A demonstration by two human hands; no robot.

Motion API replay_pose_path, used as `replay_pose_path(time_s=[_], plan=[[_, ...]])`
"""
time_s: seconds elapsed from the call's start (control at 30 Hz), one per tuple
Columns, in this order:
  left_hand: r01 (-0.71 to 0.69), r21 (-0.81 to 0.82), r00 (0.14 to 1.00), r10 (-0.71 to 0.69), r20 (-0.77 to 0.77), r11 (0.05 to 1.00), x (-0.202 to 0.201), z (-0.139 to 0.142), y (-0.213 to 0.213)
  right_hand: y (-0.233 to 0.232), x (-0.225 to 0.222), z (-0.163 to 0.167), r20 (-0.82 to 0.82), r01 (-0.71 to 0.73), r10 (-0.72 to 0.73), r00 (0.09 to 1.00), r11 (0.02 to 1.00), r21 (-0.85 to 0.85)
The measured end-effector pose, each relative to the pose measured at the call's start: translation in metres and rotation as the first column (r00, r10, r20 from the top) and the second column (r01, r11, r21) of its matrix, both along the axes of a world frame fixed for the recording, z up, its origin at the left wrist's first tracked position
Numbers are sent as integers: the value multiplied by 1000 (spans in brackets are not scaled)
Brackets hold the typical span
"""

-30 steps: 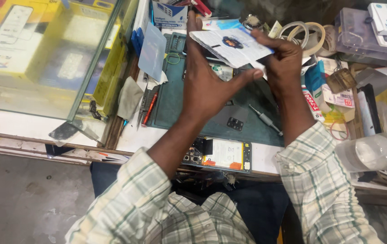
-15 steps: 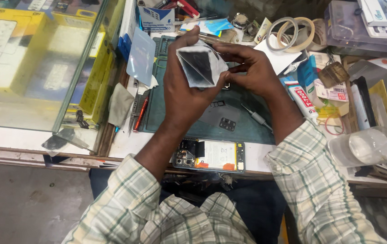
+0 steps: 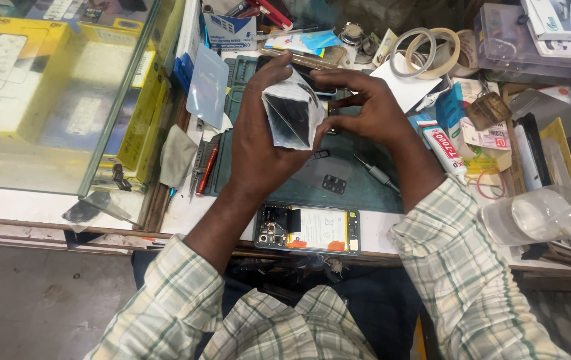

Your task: The person repairs a disassembled smartphone on a workbench, using a precision screwdriver to unscrew and re-tighten screws on the phone's internal components. They reposition the phone, handle small parts, and at one point lift and reposition the phone's screen assembly before continuing to work on the internals with the screwdriver.

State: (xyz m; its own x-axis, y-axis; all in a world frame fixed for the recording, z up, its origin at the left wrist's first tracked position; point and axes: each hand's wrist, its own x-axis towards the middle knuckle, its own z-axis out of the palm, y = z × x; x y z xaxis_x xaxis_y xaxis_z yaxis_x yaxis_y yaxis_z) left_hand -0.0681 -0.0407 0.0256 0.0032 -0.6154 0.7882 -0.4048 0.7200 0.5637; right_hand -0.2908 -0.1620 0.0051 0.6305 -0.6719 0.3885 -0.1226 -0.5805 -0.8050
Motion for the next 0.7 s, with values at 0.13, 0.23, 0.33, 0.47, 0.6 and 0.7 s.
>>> replay_pose_path(time_s=[0.13,0.23,0.33,0.47,0.6,0.7], plan=[[63,106,996,-55,-76,992,-2,-8,-4,6,2,3,4,-109,109,994,993,39],[226,146,958,-193,-213,963,-1,-17,-10,8,4,5,-25,-178,178,984,984,23],[384,259,880,-266,-394,886,2,-24,-11,9,6,4,-67,-218,222,973,974,63],[278,389,955,-212,-205,878,15,-24,-10,9,3,1,-149,-168,173,974,985,46],[490,643,846,-146,-512,588,25,-20,-6,6,-3,3,-294,-131,86,952,982,-139],[549,689,793,-32,-609,473,29,-20,-8,4,-4,3,-290,-162,102,951,969,-189]])
